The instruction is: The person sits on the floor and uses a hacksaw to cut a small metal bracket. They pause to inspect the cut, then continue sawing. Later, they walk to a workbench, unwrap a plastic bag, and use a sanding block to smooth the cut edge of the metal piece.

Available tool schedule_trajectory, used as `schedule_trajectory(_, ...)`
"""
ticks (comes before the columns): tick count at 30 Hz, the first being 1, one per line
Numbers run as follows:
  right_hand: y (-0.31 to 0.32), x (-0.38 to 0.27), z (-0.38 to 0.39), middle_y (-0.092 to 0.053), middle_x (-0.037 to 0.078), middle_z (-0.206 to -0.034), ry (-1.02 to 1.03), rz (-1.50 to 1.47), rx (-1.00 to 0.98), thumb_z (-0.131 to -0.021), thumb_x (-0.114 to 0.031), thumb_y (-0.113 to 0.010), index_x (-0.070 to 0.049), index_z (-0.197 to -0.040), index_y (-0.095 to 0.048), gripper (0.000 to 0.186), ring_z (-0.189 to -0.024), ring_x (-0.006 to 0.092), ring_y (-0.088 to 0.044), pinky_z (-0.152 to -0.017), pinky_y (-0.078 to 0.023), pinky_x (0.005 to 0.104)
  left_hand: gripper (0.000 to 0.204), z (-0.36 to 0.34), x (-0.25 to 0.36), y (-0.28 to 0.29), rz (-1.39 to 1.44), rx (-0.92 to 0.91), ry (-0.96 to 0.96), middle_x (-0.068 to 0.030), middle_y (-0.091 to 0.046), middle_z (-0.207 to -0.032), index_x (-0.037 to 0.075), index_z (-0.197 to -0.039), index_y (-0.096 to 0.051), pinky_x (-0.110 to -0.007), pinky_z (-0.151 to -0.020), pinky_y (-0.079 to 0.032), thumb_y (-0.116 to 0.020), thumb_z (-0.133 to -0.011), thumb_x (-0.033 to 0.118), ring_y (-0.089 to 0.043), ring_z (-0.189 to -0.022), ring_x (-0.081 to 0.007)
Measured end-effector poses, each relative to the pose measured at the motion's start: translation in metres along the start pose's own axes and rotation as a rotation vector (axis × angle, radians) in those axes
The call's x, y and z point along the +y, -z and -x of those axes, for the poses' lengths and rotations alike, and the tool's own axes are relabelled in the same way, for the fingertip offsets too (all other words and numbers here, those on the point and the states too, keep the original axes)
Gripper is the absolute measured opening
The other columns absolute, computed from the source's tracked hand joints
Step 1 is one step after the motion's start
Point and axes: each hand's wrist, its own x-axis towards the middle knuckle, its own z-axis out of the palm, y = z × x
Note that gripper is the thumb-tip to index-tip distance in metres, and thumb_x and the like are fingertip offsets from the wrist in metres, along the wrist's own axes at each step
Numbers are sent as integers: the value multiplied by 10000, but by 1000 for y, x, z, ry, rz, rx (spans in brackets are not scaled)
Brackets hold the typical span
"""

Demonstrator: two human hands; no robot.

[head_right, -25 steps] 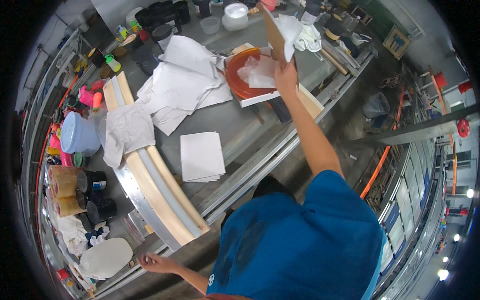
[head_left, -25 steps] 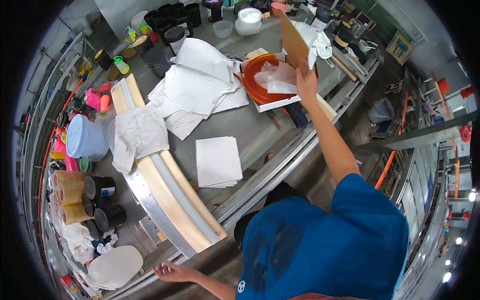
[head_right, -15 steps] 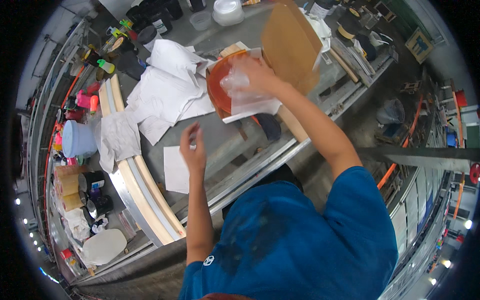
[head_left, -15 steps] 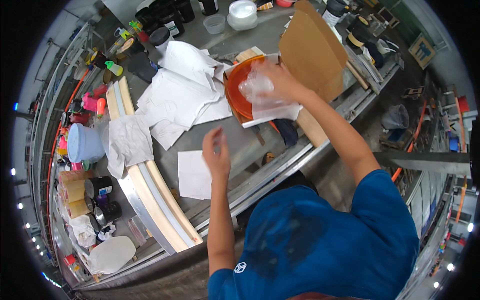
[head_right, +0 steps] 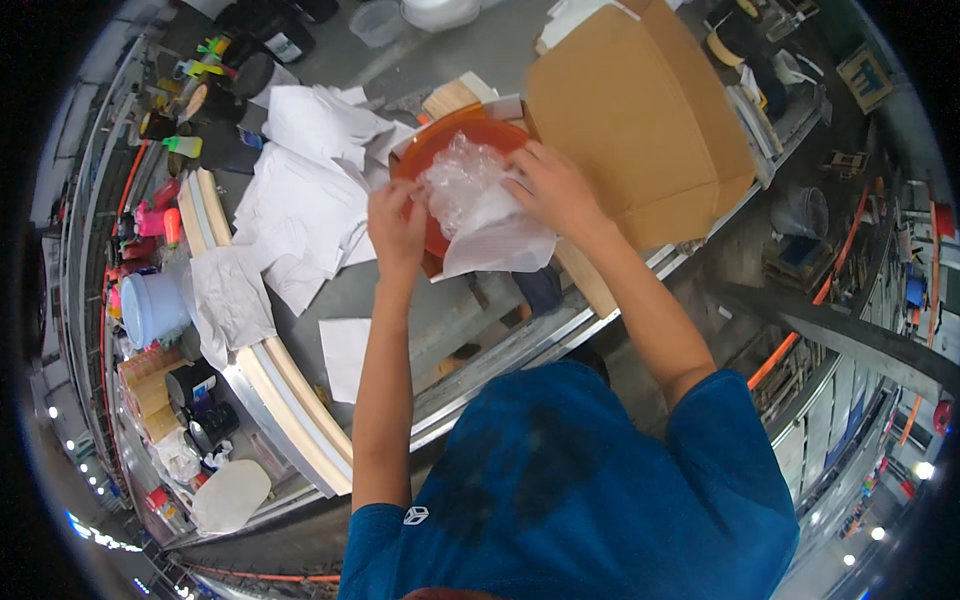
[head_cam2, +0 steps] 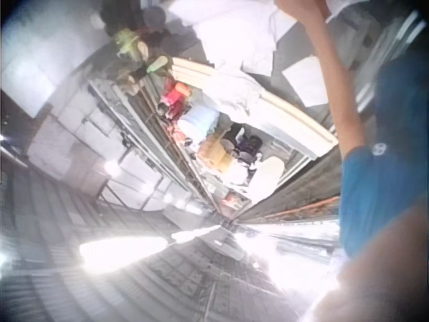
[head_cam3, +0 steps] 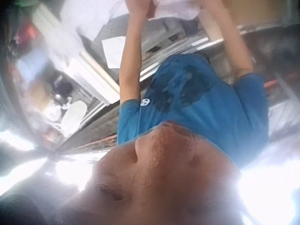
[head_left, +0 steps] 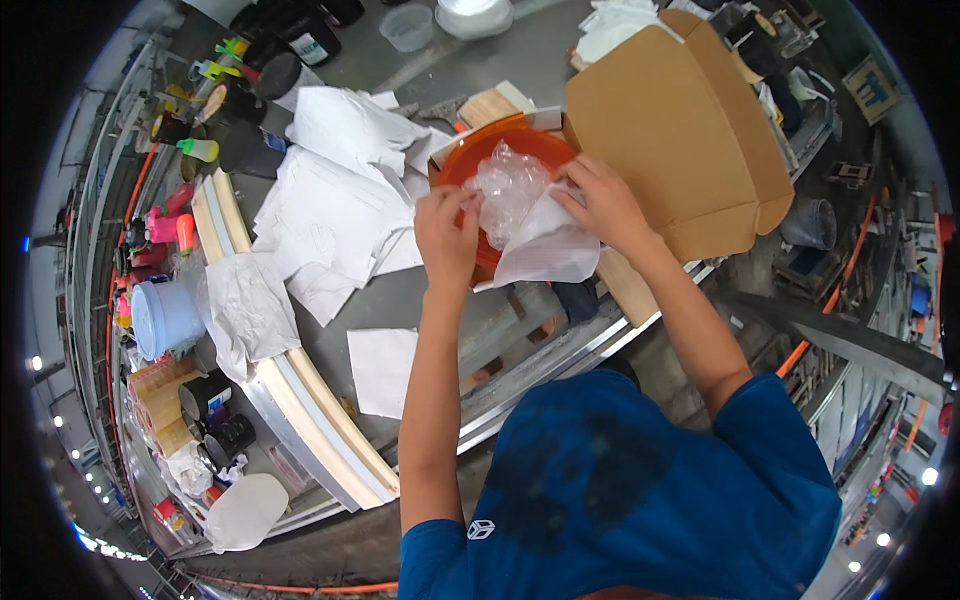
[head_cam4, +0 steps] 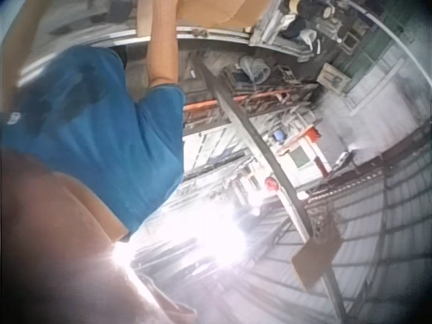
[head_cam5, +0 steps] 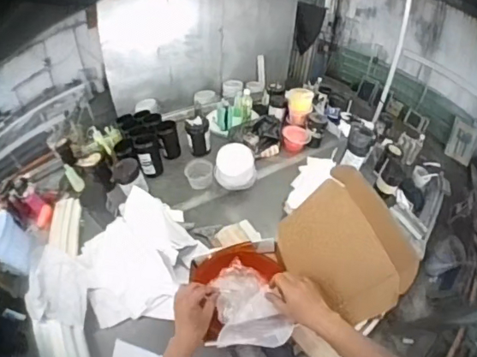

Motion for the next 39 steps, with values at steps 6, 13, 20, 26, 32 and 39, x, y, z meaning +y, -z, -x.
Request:
schedule_trajectory(6, -20, -57, -18, -580, 85, -1225, 317, -174, 195, -776, -201, -745, -98, -1043, -655, 299, -1137, 307, -555, -909, -483, 406, 116, -22, 24, 18, 170, -135, 230, -152, -630, -972, 21, -991, -607, -401, -813, -470, -629, -908, 99, -608, -934, -335)
schedule_trajectory(13, -5, 0, 25, -553, 111, -1230, 82, -204, -206, -780, -67, -679, -80, -989, -643, 212, -1050, 311, -588, -816, -511, 400, 60, -3, -33, 47, 359, 189, 439, -16, -517, -792, 8, -822, -539, -236, -728, -386, -573, -860, 39, -440, -762, -101)
schedule_trajectory(20, -6, -3, 25, -609, 120, -1118, 175, 72, -12, -807, -96, -664, -91, -1003, -635, 199, -1030, 333, -582, -874, -470, 427, 43, 43, -66, 69, 941, 430, 757, -60, -550, -870, 35, -803, -498, -282, -878, -363, -490, -801, 78, -468, -863, -153)
schedule_trajectory(26, -21, -72, 15, -623, 117, -1102, 153, -358, 12, -779, -181, -739, -88, -1083, -640, 333, -1065, 326, -572, -953, -433, 434, 116, 56, -34, 75, 1143, 398, 693, -112, -560, -1047, 56, -936, -511, -372, -967, -409, -537, -859, 139, -518, -1016, -212)
schedule_trajectory(32, -46, -84, 52, -653, 119, -1019, 177, -394, -47, -733, -175, -761, -51, -996, -656, 309, -967, 355, -612, -839, -494, 409, 314, 82, 23, 71, 809, 252, 518, -82, -511, -1085, 82, -994, -506, -335, -985, -377, -688, -761, -24, -483, -1039, -193)
schedule_trajectory(39, 14, -43, 68, -632, 150, -959, 60, -260, -51, -736, -26, -641, -43, -1035, -666, 300, -905, 334, -621, -812, -504, 385, 203, 98, 42, 70, -18, -161, 243, -37, -516, -869, 135, -844, -683, -367, -893, -323, -809, -686, 126, -509, -867, -195)
